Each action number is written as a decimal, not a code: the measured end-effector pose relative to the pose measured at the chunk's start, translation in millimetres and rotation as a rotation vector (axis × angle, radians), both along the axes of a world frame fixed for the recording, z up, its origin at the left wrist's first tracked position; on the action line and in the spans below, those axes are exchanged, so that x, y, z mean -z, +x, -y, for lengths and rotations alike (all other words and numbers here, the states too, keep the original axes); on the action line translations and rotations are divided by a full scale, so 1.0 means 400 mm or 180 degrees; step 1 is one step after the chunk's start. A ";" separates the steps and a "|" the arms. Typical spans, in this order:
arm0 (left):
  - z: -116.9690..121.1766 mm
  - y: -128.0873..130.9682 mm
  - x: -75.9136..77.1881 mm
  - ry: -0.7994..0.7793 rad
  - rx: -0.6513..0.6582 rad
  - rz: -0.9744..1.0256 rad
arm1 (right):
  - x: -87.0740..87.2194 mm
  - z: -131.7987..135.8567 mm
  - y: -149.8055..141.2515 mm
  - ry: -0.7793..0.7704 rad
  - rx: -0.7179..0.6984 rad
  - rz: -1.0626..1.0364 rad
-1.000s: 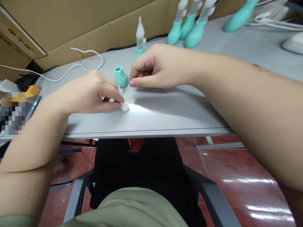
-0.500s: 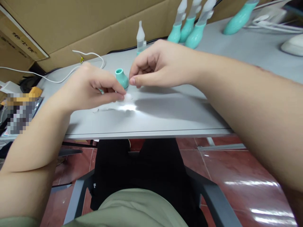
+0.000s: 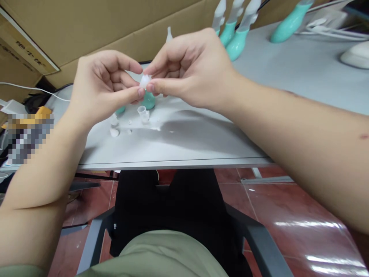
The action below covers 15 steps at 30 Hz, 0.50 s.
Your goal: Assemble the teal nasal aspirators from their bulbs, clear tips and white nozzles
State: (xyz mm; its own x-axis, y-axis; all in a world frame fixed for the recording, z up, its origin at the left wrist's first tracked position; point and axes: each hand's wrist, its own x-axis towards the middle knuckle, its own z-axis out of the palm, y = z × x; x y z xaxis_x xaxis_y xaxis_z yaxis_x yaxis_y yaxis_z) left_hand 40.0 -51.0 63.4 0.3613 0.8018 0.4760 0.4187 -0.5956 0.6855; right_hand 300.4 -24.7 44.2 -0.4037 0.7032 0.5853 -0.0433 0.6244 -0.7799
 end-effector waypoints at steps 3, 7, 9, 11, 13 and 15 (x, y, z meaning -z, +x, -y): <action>0.003 0.000 -0.004 -0.0098 0.0003 -0.0107 | 0.011 -0.010 0.001 0.0234 -0.0045 -0.0016; 0.002 -0.001 -0.003 0.0084 -0.0012 -0.0282 | 0.028 -0.020 -0.005 0.0394 0.0190 -0.0034; 0.005 0.003 -0.004 0.0128 -0.0041 -0.0296 | 0.029 -0.015 -0.011 0.0391 0.0312 -0.0100; 0.008 0.008 -0.005 0.0130 -0.0066 -0.0309 | 0.024 -0.005 -0.016 0.0345 0.0362 -0.0137; 0.007 0.012 -0.005 0.0148 -0.0099 -0.0321 | 0.017 0.003 -0.020 0.0292 0.0343 -0.0151; 0.004 0.013 -0.002 0.0183 -0.0099 -0.0346 | 0.012 0.008 -0.022 0.0216 0.0313 -0.0136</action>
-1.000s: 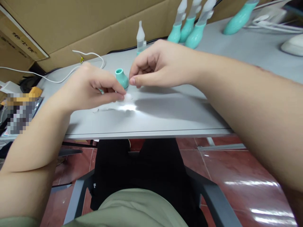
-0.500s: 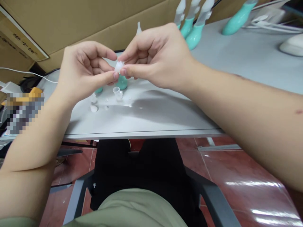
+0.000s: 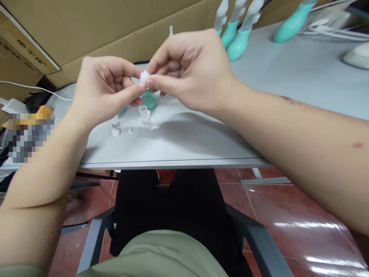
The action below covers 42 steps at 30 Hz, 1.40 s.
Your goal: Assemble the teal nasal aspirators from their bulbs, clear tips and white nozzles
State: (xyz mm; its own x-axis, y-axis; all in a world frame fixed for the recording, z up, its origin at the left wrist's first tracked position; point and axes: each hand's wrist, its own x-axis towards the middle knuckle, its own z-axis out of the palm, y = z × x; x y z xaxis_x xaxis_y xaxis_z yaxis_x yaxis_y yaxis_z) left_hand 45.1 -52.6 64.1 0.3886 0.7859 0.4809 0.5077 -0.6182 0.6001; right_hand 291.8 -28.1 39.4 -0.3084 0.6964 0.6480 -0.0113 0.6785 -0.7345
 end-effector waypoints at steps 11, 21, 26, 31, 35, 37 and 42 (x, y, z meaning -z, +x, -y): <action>0.002 -0.003 -0.001 -0.0008 -0.0002 -0.0064 | 0.001 0.004 -0.003 -0.0260 0.0101 0.0170; -0.010 -0.010 0.013 0.0002 0.0031 -0.0123 | -0.001 0.006 -0.006 -0.0337 -0.0113 0.0122; -0.009 -0.005 0.012 -0.0073 0.0026 0.0038 | -0.001 0.007 -0.005 -0.0371 0.0103 0.0147; -0.006 -0.002 0.007 -0.0134 0.0172 0.0332 | 0.007 0.008 -0.009 -0.0191 0.0006 -0.0081; -0.007 0.003 0.010 -0.0066 -0.0082 0.0230 | 0.015 0.014 -0.023 0.0020 0.0187 -0.0119; -0.006 0.004 0.011 -0.0017 -0.0179 0.0105 | 0.015 0.019 -0.031 -0.0037 0.0328 -0.0144; -0.003 -0.004 0.009 0.0081 -0.0074 -0.0166 | 0.004 0.025 -0.037 -0.0183 0.0478 -0.0022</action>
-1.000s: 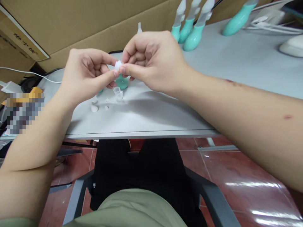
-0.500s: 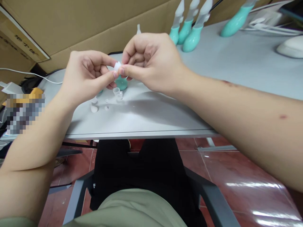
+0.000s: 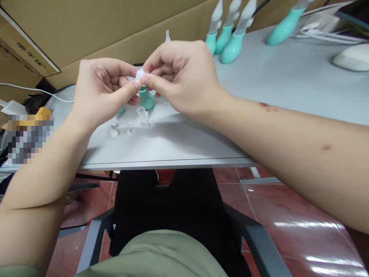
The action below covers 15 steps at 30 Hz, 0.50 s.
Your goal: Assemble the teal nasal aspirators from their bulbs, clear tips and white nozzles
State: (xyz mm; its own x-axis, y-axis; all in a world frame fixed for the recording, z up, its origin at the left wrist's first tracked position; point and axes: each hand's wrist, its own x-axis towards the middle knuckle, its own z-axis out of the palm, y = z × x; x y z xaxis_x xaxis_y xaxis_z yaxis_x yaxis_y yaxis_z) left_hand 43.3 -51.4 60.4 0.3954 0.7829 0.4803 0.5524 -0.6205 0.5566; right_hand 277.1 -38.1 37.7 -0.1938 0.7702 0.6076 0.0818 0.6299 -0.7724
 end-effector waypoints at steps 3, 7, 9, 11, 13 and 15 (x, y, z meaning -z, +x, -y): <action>0.002 -0.004 -0.002 0.0006 -0.0031 -0.0012 | -0.009 -0.004 0.008 0.0005 -0.0161 0.0063; 0.011 0.000 -0.009 -0.0011 -0.0080 -0.0027 | -0.021 -0.013 0.016 -0.0108 -0.0414 0.0006; 0.016 0.002 -0.013 0.0019 -0.0054 0.0021 | -0.026 -0.020 0.021 -0.0150 -0.0502 0.0036; 0.021 -0.001 -0.019 0.0068 -0.0003 0.0132 | -0.031 -0.030 0.032 -0.0114 -0.0537 0.0034; 0.025 -0.009 -0.028 0.0228 0.0073 0.0223 | -0.038 -0.041 0.053 -0.0066 -0.0513 0.0038; 0.030 -0.024 -0.042 0.0498 0.0180 0.0121 | -0.043 -0.055 0.083 -0.0059 -0.0567 0.0269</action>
State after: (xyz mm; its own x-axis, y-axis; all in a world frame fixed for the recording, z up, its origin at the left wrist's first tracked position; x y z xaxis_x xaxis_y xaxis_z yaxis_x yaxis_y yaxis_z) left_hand 33.9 -63.3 77.3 0.4159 0.6745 0.6099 0.4947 -0.7306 0.4706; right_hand 310.3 -16.2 54.9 -0.3779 0.7300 0.5694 0.0354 0.6260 -0.7790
